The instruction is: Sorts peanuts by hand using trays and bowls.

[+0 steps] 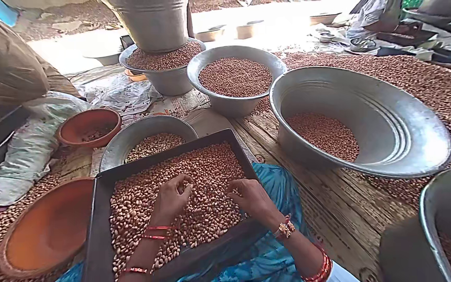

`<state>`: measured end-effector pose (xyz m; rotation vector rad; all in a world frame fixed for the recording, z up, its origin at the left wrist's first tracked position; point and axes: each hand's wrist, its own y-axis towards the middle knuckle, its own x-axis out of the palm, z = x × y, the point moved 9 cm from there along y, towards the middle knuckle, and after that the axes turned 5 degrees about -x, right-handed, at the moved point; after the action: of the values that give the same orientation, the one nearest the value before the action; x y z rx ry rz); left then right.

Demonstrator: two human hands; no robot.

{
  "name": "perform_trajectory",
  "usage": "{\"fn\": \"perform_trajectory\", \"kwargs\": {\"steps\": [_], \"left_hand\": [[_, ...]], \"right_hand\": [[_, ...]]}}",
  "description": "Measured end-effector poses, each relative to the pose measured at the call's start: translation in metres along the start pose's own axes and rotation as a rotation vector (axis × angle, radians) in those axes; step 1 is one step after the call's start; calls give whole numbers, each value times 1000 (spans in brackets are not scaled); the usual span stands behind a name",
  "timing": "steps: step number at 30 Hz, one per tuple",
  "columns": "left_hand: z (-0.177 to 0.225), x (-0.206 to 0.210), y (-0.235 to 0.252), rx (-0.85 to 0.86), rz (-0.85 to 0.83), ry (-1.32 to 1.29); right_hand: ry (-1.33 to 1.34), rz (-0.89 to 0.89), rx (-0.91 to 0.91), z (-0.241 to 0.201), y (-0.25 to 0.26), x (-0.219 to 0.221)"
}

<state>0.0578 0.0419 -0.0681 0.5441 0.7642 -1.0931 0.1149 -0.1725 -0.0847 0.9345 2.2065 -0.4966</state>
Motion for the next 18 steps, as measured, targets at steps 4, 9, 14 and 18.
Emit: {"fn": "perform_trajectory", "kwargs": {"steps": [4, 9, 14, 18], "left_hand": [[-17, -3, -9, -49, -126, -457], [36, 34, -44, 207, -205, -5], [53, 66, -49, 286, -161, 249], [38, 39, -37, 197, -128, -90]], "right_hand": [[-153, -23, -30, -7, -1, 23], [-200, -61, -22, -8, 3, 32], [-135, -170, 45, 4, 2, 38], [226, -108, -3, 11, 0, 27]]}}
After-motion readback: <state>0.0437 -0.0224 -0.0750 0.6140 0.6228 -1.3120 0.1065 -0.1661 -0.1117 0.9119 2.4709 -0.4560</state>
